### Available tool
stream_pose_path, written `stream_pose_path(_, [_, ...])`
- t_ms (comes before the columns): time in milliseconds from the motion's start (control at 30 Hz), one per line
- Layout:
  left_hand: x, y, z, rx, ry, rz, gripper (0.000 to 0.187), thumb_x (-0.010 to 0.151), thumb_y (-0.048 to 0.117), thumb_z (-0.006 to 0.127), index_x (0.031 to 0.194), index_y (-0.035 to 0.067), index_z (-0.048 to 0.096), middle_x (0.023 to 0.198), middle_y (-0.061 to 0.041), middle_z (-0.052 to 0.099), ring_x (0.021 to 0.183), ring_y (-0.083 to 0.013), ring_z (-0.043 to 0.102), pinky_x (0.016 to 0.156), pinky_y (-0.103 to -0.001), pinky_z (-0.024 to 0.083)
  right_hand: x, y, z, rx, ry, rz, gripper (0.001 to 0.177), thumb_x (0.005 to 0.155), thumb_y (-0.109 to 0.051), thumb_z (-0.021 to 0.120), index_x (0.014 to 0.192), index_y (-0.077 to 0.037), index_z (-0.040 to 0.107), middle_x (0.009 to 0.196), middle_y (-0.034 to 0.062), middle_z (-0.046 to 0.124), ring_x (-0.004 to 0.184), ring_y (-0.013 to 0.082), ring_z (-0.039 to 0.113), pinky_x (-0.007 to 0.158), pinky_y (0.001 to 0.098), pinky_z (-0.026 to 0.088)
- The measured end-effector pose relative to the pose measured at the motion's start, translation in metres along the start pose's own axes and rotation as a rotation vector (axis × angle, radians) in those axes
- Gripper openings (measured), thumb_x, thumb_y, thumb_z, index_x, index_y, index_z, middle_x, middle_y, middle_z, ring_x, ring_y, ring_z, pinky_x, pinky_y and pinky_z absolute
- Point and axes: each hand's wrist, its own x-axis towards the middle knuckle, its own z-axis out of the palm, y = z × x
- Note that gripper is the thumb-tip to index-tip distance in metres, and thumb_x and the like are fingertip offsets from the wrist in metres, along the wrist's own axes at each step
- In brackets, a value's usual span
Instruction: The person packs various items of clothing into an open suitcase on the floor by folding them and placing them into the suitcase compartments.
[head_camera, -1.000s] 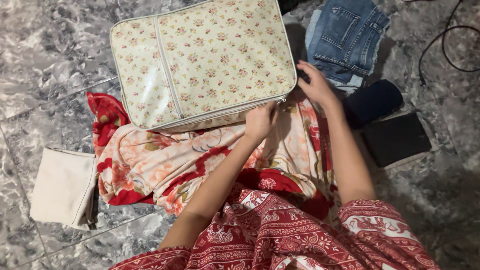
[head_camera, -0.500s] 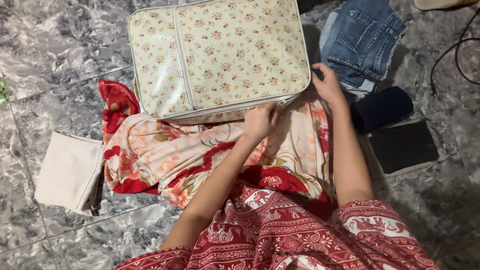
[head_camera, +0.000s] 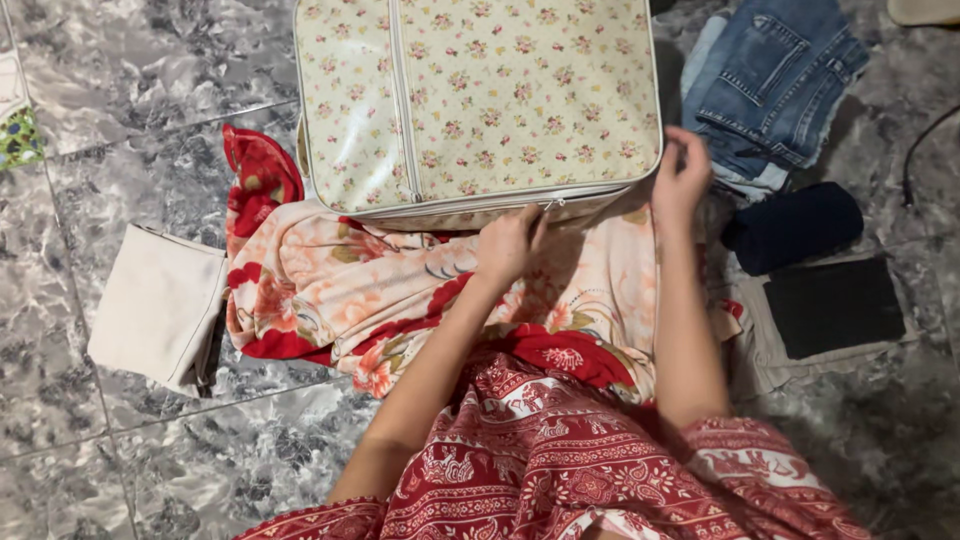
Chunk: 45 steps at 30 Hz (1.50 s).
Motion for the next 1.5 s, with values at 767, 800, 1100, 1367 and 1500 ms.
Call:
stream_pose_path(767, [0.053,0.046,0.007,0.203,0.001,0.413,0.082,0.077,0.024,0.076,0.151,0.012,0.043,0.160,-0.016,0.040,0.150,-0.0342,0.036,0.117,-0.057,0.034,0.083,0.027,-0.033,-0.163,-0.617,-0.054,0.013,0.097,-0.009,0.070,0.106,0.000,0.072,0.094,0.0117,0.072,0.084,0.0191,0.065,0.075,0.0341,0.050])
stream_pose_path(800, [0.068,0.056,0.021,0.311,0.033,0.490,0.085,0.080,0.022,0.075,0.157,0.014,0.039,0.165,-0.013,0.035,0.155,-0.0314,0.031,0.122,-0.056,0.030,0.084,0.019,-0.035,-0.237,-0.607,-0.119,0.015,0.093,-0.008,0.073,0.106,0.000,0.074,0.094,0.0165,0.070,0.083,0.0274,0.067,0.074,0.0386,0.051])
stream_pose_path(1100, [0.117,0.062,0.067,0.436,-0.012,0.619,0.067,0.095,0.023,0.054,0.156,0.000,0.039,0.163,-0.020,0.037,0.153,-0.0392,0.032,0.123,-0.062,0.023,0.093,-0.024,-0.017,-0.565,-0.313,-0.529,0.003,0.096,-0.009,0.071,0.094,-0.008,0.070,0.092,0.0067,0.071,0.090,0.0274,0.066,0.080,0.0407,0.045])
stream_pose_path(1367, [0.113,0.066,0.064,0.501,-0.029,0.572,0.066,0.095,0.023,0.051,0.156,0.001,0.039,0.164,-0.018,0.038,0.153,-0.0361,0.035,0.123,-0.057,0.028,0.139,-0.008,0.022,-0.551,-0.253,-0.552,0.003,0.097,-0.008,0.072,0.096,-0.007,0.069,0.094,0.0081,0.071,0.091,0.0285,0.067,0.079,0.0434,0.049])
stream_pose_path(1500, [0.114,0.064,0.060,0.452,-0.079,0.574,0.067,0.095,0.025,0.050,0.155,-0.001,0.038,0.164,-0.019,0.036,0.153,-0.0371,0.033,0.123,-0.056,0.029,0.186,0.000,0.047,-0.557,-0.341,-0.606,0.007,0.099,-0.005,0.073,0.095,-0.004,0.067,0.094,0.0139,0.068,0.089,0.0330,0.066,0.077,0.0452,0.051])
